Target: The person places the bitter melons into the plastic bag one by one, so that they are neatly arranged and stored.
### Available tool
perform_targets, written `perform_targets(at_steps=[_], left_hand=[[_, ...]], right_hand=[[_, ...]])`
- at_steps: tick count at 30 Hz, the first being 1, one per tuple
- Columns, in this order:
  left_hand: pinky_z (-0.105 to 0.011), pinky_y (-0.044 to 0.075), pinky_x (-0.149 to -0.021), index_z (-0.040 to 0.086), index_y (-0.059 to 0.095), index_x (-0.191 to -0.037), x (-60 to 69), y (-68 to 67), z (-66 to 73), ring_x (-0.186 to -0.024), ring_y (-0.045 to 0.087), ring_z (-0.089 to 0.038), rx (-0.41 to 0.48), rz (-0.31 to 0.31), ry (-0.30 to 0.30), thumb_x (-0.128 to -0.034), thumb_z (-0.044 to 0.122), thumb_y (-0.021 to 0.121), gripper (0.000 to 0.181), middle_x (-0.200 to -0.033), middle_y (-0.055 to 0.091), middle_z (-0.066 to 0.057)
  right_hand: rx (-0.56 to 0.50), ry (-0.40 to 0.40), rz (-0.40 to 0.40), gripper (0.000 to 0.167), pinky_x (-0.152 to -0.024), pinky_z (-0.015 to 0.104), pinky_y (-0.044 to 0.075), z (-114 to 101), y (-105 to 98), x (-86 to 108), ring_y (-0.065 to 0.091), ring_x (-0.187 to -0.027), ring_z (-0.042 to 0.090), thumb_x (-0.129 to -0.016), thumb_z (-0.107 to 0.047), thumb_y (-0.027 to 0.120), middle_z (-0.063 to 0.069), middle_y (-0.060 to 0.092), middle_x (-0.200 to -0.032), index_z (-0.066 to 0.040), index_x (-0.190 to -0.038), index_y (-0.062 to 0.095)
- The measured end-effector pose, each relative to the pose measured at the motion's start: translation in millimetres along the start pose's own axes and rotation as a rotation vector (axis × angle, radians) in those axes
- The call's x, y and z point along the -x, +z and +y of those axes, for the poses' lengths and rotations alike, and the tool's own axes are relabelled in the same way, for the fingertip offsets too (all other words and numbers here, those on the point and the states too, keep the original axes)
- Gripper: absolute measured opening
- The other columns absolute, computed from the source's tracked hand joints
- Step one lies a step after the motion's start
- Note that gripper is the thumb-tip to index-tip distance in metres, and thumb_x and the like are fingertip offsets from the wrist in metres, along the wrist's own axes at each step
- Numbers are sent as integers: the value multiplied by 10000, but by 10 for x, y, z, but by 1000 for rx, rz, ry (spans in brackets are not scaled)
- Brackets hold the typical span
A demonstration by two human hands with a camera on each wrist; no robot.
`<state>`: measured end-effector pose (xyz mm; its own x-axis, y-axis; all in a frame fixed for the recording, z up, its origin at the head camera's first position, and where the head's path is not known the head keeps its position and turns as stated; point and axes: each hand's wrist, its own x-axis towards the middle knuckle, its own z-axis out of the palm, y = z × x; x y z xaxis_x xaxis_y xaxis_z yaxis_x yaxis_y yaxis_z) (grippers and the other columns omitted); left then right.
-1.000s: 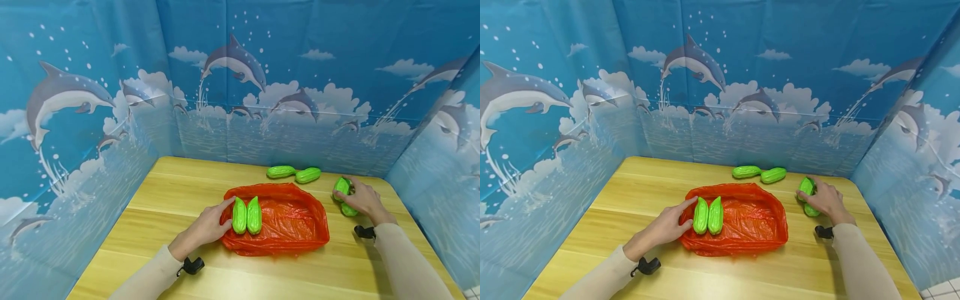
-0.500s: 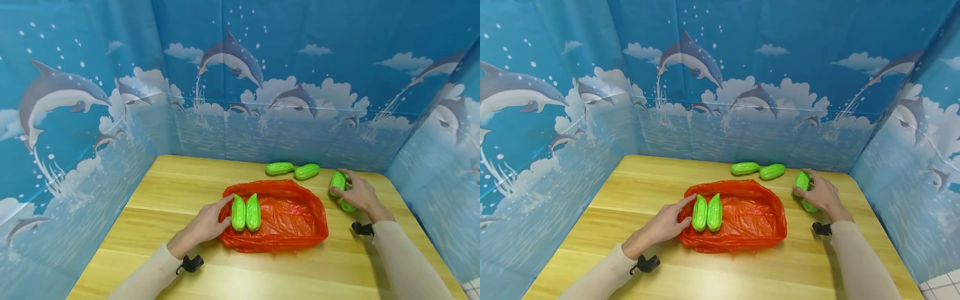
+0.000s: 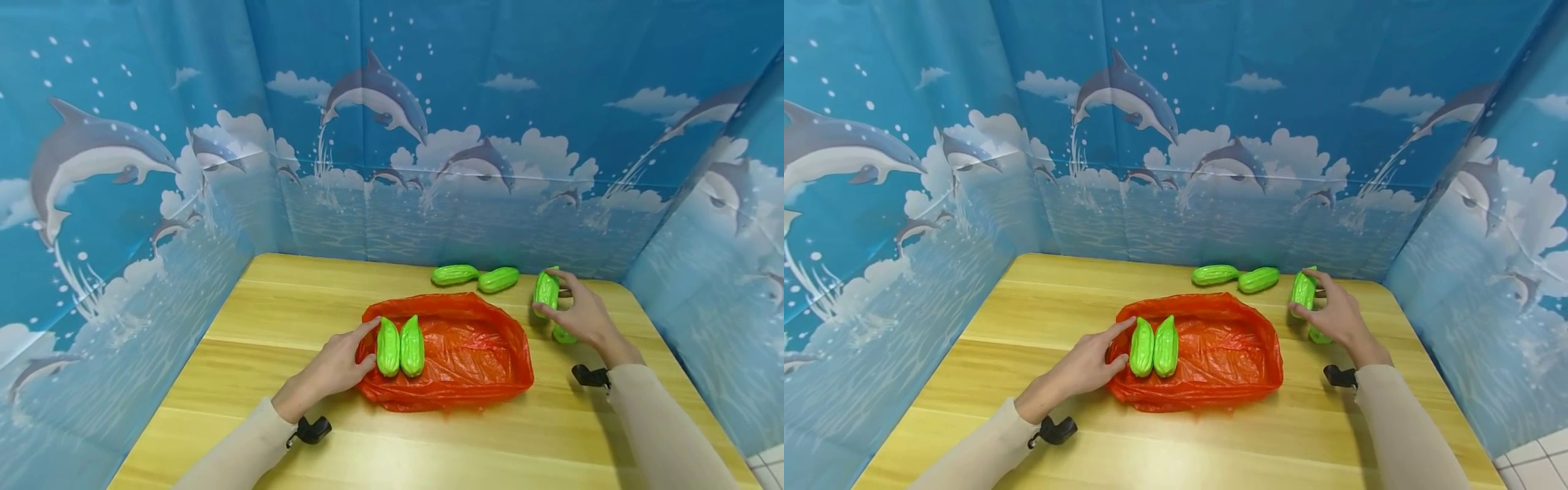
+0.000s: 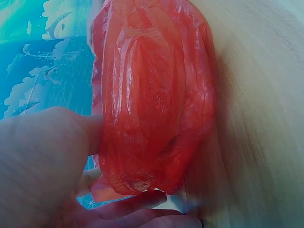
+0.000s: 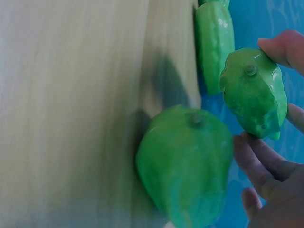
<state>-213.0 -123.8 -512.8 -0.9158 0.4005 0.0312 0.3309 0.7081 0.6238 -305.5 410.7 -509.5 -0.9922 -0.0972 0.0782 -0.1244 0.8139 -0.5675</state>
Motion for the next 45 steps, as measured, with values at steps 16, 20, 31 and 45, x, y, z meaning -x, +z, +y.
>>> perform_targets(at_steps=[16, 20, 31, 45], left_hand=[[-281, 417, -623, 131, 418, -1820, -27, 12, -1, -525, 349, -97, 1, -12, -21, -1123, 164, 733, 766, -791, 600, -34], [-287, 441, -654, 121, 445, -1806, -14, 9, 4, -527, 341, -90, 7, 15, -21, -1120, 155, 735, 746, -1148, 809, -177], [-303, 484, -703, 44, 526, -1743, 21, 5, 37, -598, 411, -95, 40, 70, -15, -1059, 18, 755, 722, -1708, 627, -232], [-279, 513, -628, 127, 510, -1773, 91, 68, 3, -470, 486, -89, 130, 102, -74, -1100, 63, 722, 708, -1253, 776, -264]], right_hand=[[-175, -82, 4, 973, -1036, 632, 675, -327, -35, 122, 632, -1419, 650, -1084, -362, 862, 400, 474, -1680, -166, -1849, 292], [-208, -85, -16, 980, -1038, 675, 665, -438, -35, 156, 619, -1432, 653, -1090, -342, 857, 398, 460, -1702, -166, -1853, 268], [-271, -97, -68, 941, -1038, 565, 683, -702, -40, 265, 650, -1436, 621, -1114, -300, 823, 385, 429, -1749, -183, -1853, 251], [-320, -174, -121, 958, -1128, 645, 620, -941, -6, 369, 558, -1545, 630, -1138, -238, 789, 293, 243, -1899, -292, -1891, 200]])
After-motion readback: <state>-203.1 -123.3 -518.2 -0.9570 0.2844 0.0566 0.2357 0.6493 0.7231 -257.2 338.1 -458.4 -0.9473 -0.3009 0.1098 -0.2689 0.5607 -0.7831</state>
